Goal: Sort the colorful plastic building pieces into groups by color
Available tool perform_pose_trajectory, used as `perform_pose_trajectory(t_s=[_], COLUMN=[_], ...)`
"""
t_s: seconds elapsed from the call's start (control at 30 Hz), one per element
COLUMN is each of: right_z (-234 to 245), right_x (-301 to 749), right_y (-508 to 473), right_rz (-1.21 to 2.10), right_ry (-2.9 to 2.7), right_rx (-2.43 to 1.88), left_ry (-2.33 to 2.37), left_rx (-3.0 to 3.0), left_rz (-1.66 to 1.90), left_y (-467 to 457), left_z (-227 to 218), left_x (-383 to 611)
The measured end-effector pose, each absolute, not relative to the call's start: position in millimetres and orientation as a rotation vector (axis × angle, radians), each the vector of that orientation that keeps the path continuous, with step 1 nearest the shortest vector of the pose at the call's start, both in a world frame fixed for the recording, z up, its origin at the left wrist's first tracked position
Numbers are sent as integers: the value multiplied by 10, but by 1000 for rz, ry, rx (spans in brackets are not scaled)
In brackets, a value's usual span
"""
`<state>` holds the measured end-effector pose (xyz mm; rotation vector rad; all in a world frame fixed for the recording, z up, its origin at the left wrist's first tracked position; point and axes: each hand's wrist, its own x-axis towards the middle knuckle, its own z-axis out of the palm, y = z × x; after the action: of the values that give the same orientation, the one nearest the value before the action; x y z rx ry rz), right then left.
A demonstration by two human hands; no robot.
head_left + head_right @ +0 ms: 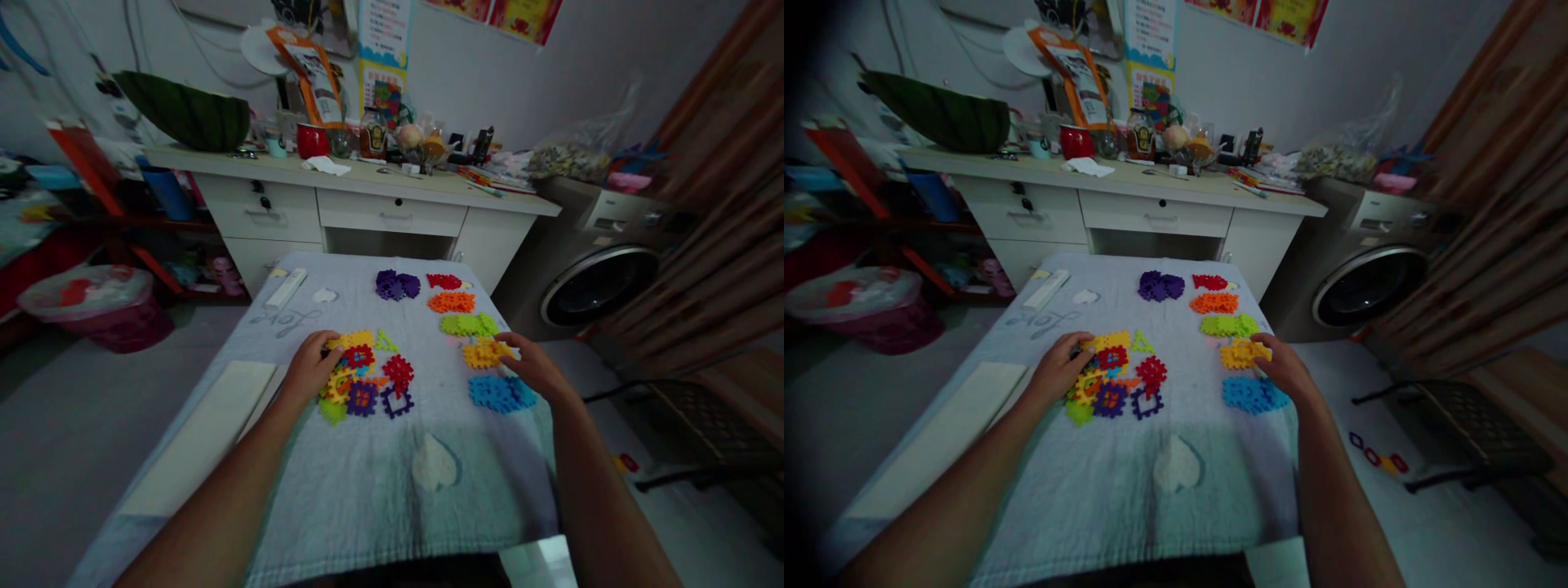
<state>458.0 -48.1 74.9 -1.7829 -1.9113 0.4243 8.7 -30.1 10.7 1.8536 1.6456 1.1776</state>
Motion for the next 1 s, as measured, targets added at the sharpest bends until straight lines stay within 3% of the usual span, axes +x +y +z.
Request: perform_pose_trajectory(t_s=[0.53, 0.73, 1.0], right_z=[661, 628, 901], right_x=[4722, 4718, 3978], right_y=[-454, -472, -472], right_rz=[459, 333, 357], right_ry=[-1883, -1808, -1935], right_rx=[-1794, -1886, -1613], left_ry=[1669, 1680, 1664], left_rx=[1851, 1849, 1842], left_rz=[1168, 1159, 1170], left_y=[-294, -304, -304], left_z=[115, 144, 112], left_x=[75, 88, 75])
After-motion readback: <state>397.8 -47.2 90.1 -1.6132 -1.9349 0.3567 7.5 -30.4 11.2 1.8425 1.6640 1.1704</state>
